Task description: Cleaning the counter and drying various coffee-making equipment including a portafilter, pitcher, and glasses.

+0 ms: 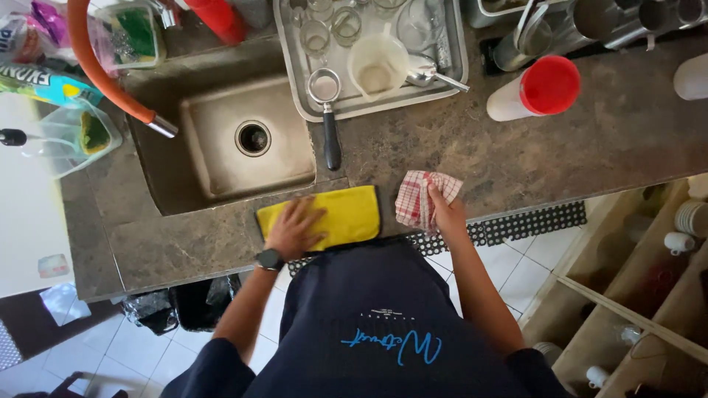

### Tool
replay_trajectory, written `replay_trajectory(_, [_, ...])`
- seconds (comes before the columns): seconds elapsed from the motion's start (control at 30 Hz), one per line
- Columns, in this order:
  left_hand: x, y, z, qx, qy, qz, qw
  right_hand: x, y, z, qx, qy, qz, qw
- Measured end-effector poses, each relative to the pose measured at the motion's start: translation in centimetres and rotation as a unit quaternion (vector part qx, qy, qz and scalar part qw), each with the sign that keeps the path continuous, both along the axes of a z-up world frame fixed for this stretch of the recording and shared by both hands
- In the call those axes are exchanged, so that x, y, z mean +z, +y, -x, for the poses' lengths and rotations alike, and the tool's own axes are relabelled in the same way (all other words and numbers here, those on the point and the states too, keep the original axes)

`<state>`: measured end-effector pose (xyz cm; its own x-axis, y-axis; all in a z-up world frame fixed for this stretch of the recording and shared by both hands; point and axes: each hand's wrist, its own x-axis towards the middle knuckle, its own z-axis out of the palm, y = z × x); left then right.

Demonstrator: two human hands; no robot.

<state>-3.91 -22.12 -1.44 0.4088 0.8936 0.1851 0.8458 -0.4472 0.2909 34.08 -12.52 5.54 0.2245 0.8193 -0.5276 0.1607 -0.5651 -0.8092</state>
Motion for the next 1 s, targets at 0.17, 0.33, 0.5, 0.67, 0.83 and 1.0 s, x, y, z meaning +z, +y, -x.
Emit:
replay_trajectory(0.17, [2.7, -0.7, 5.4, 0.061, 0.072, 0.02, 0.995, -0.9, 0.6, -0.2, 0.009, -0.041, 0.007, 0.999])
replay_trajectory(0.33, [2.7, -1.5, 4.5, 0.151, 0.026, 0.098, 0.983, -2.3, 0.5, -0.5, 0.015, -0.038, -0.001, 0.999])
replay_trajectory(0.5, [-1.0, 0.3, -3.8, 0.117, -0.016, 0.027, 0.993, -3.8, 0.7, 0.7, -0.004, 0.03, -0.017, 0.999])
replay_trajectory(0.67, [1.1, 1.5, -7.7, 0.104, 0.041, 0.06, 0.992, -2.6, 2.2, 1.8, -0.063, 0.046, 0.033, 0.996])
replay_trajectory(0.83, [4.4, 8.1, -9.0, 0.112, 0.004, 0.03, 0.993, 1.4, 4.6, 0.2, -0.109, 0.251, 0.08, 0.959])
replay_trajectory(1.0, [9.3, 20.6, -11.2, 0.099, -0.037, -0.039, 0.994, -2.9, 5.3, -2.9, -0.204, 0.4, 0.069, 0.891])
